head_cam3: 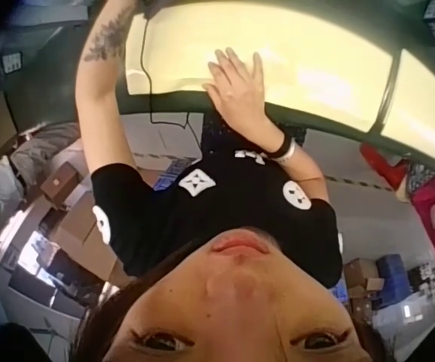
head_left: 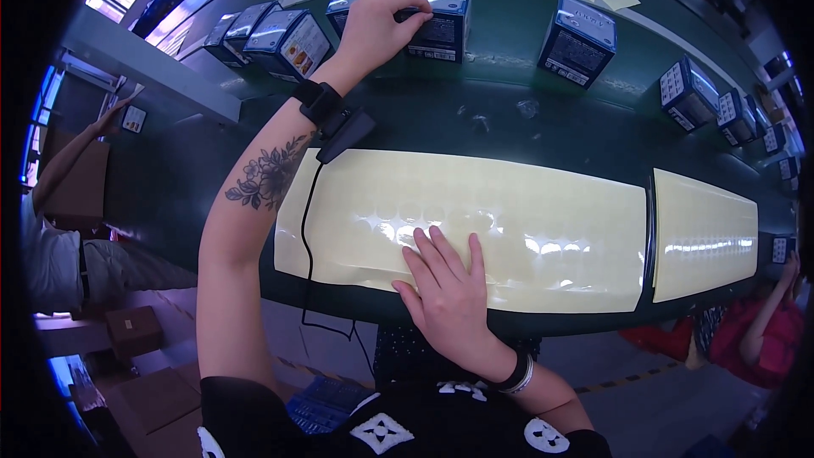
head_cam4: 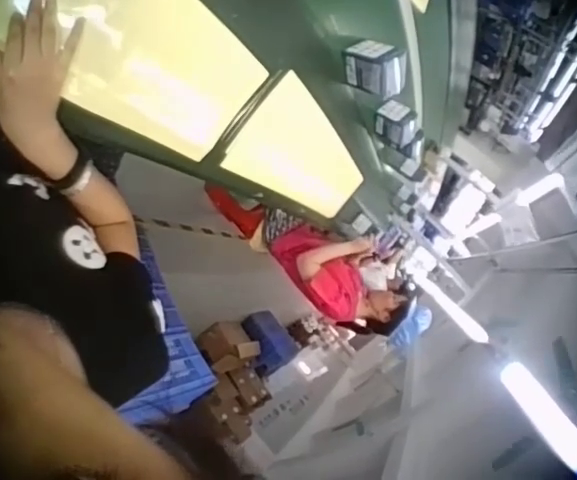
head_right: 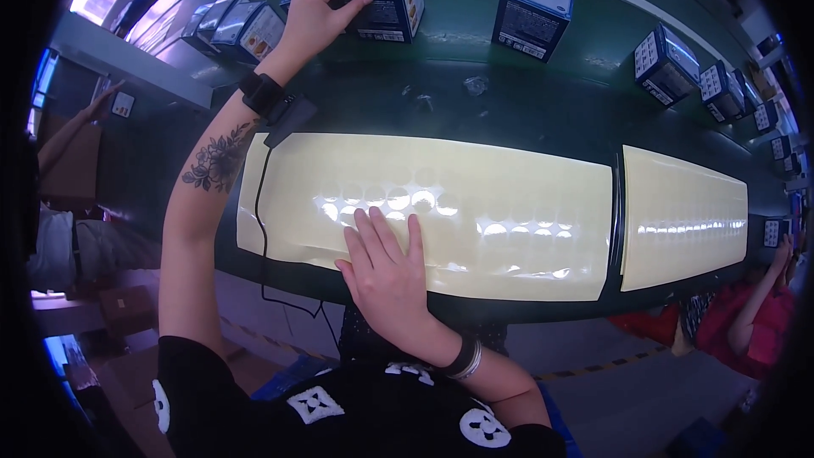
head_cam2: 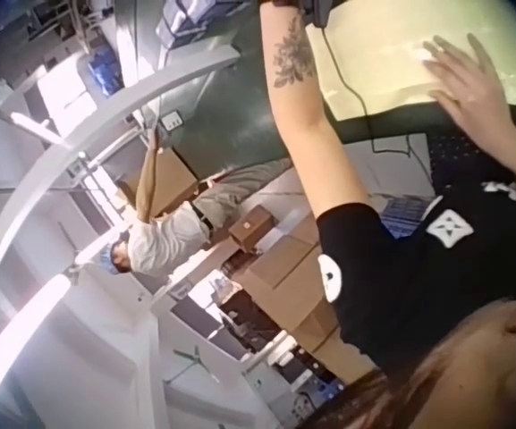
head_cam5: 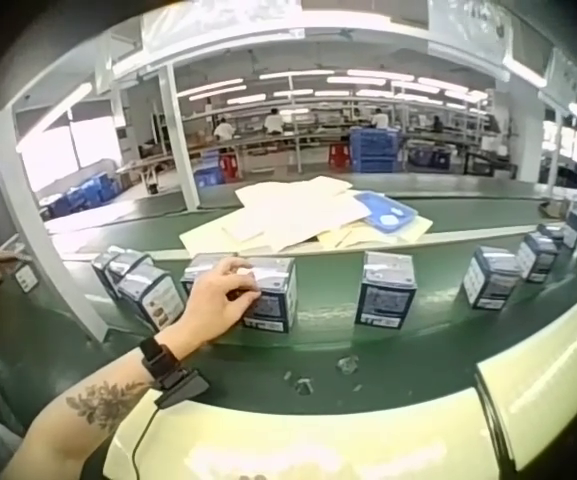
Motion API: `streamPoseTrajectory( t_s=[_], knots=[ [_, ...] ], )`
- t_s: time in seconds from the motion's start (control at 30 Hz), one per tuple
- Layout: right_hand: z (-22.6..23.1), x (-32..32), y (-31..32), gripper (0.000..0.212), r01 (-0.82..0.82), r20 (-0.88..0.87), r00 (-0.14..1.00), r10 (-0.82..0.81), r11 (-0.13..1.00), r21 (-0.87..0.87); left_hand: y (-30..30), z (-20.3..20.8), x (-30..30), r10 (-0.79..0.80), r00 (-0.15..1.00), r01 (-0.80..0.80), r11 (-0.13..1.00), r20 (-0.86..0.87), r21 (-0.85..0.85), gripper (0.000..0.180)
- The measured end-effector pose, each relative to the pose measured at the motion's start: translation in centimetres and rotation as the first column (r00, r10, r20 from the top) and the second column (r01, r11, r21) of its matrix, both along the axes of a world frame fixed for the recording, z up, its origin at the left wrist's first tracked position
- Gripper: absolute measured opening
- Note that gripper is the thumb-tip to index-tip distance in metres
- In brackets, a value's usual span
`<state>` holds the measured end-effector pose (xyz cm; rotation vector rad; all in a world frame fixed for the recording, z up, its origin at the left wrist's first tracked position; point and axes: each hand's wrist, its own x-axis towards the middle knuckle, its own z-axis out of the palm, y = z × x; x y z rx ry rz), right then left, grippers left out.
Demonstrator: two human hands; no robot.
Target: The person peels stickers from a sheet by hand and applies them to boxes on a conveyor belt, moving the boxes along as they finish.
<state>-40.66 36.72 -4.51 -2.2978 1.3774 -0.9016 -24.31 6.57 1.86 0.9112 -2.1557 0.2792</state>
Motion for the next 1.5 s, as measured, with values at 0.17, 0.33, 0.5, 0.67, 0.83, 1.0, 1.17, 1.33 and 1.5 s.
streamPoseTrajectory(
  t_s=[0.17,0.33,0.5,0.67,0.83,1.0,1.17,1.33,1.5],
  knots=[
    [0.6,-0.5,0.3,0.04,0.002,-0.001,1.0,-0.002,1.0,0.018,0.8,0.5,-0.3,0.07,0.997,-0.072,0.99,0.022,0.124,0.021],
    [1.3,0.0,0.6,0.039,-0.02,0.028,0.999,0.02,1.0,0.022,3.3,1.2,0.4,0.229,0.962,-0.247,0.961,0.147,0.121,0.047],
    [1.5,-1.6,-0.2,0.037,0.037,0.0,0.999,-0.037,0.999,0.027,16.0,7.7,0.7,-0.054,0.967,-0.03,0.946,0.249,0.324,0.044],
    [1.3,-1.7,-0.4,0.034,0.031,-0.004,1.0,-0.031,0.999,0.02,25.3,5.9,5.4,-0.207,0.85,-0.199,0.726,0.485,0.659,0.039],
    [1.6,-2.0,-0.3,0.031,0.034,0.0,0.999,-0.034,0.999,0.004,28.4,2.0,5.7,-0.078,0.94,-0.176,0.722,0.332,0.669,0.03],
    [1.7,-2.4,-0.1,0.029,0.035,0.008,0.999,-0.035,0.999,0.011,29.3,-0.1,5.2,0.041,0.978,-0.148,0.823,0.202,0.549,0.021],
    [1.9,-2.7,0.0,0.029,0.039,0.014,0.999,-0.039,0.999,0.015,29.8,-1.2,5.0,0.065,0.993,-0.101,0.898,0.098,0.427,0.016],
    [1.9,-3.0,0.1,0.029,0.039,0.014,0.999,-0.04,0.999,0.015,30.2,-1.5,4.6,0.088,0.996,-0.095,0.901,0.035,0.424,0.015],
    [1.7,-3.6,0.1,0.03,0.039,-0.002,0.999,-0.039,0.999,0.01,30.1,-0.3,3.5,0.137,0.989,-0.142,0.832,0.048,0.536,0.015]
  ],
)
